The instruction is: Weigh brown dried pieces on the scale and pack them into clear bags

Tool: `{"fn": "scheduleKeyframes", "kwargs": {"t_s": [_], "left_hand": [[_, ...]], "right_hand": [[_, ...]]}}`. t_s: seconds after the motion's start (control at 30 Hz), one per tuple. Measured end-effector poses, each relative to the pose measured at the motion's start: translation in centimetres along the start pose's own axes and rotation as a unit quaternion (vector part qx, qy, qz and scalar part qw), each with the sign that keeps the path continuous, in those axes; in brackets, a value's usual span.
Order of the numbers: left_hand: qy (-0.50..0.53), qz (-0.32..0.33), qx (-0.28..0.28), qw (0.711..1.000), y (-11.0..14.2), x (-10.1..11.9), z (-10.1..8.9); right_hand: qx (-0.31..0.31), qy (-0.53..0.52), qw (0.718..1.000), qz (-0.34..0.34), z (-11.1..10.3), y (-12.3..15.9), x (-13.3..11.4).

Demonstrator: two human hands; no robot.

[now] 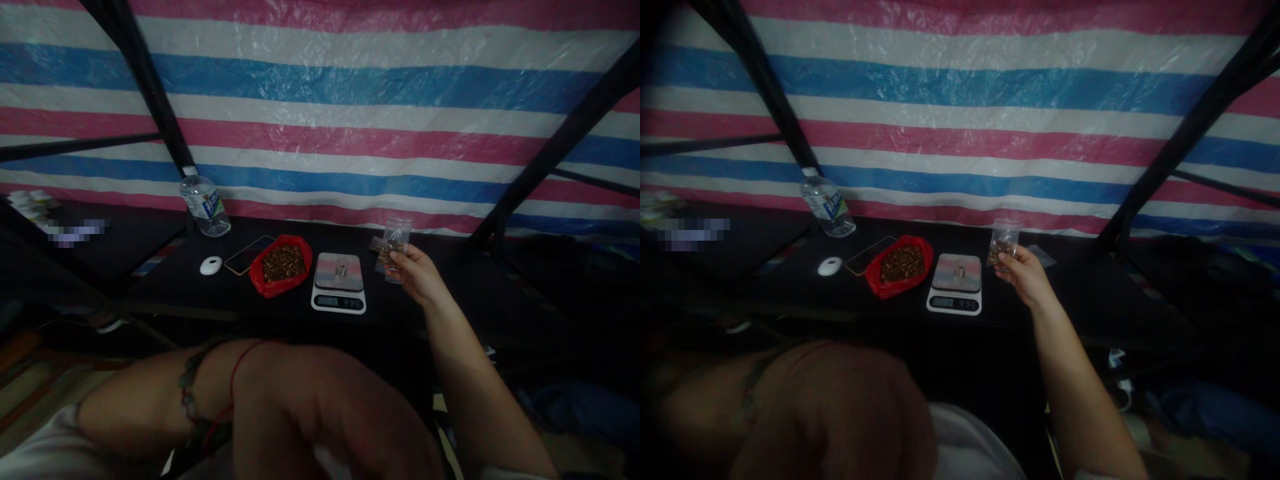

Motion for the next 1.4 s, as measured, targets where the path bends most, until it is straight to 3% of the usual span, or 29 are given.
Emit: {"fn": "scheduleKeyframes", "kwargs": {"t_s": [0.07, 0.17, 0.23, 0.27, 0.37, 0.47, 0.6, 0.8, 1.1, 1.3, 1.4], "left_hand": [[0.027, 0.022, 0.079, 0.996, 0.8, -0.8, -3.8], [0.061, 0.039, 0.287, 0.955, 3.7, -4.3, -11.2], [0.058, 0.015, 0.357, 0.932, 5.5, -7.5, -14.1], [0.065, 0.012, 0.362, 0.930, 5.9, -8.9, -14.6], [0.092, 0.018, 0.305, 0.948, 6.1, -11.7, -13.9], [0.122, 0.007, 0.269, 0.955, 6.3, -13.4, -12.4], [0.152, 0.002, 0.322, 0.934, 7.7, -14.3, -12.2], [0.156, 0.071, 0.386, 0.907, 9.4, -13.4, -12.6], [0.127, 0.044, 0.359, 0.924, 9.2, -13.8, -11.6], [0.127, 0.064, 0.424, 0.894, 10.1, -13.7, -12.5], [0.111, 0.064, 0.425, 0.896, 10.1, -13.4, -12.6]], "right_hand": [[0.001, -0.004, 1.000, -0.004, 0.7, 0.1, 0.2], [-0.031, -0.022, 0.999, 0.015, 3.3, 0.7, 1.8], [-0.083, -0.033, 0.994, 0.058, 6.1, 1.5, 4.0], [-0.115, -0.035, 0.989, 0.087, 7.6, 2.1, 5.3], [-0.194, -0.031, 0.966, 0.167, 11.3, 4.2, 9.3], [-0.223, -0.039, 0.951, 0.209, 13.2, 5.6, 11.8], [-0.234, -0.078, 0.938, 0.244, 14.2, 6.6, 13.6], [-0.247, -0.107, 0.912, 0.310, 15.6, 8.3, 16.4], [-0.230, -0.142, 0.918, 0.289, 16.0, 7.9, 15.8], [-0.232, -0.157, 0.909, 0.309, 16.1, 8.5, 16.5], [-0.226, -0.185, 0.909, 0.298, 16.1, 8.3, 16.0]]}}
Point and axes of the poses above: each hand's wrist, its own y-axis away from the middle knuckle, its own z-axis out of the palm, x = y × z, the point moved 10 cm from there along -y, towards the middle knuckle, and after that the axes turned 10 degrees about -y, right-handed, at the moved point
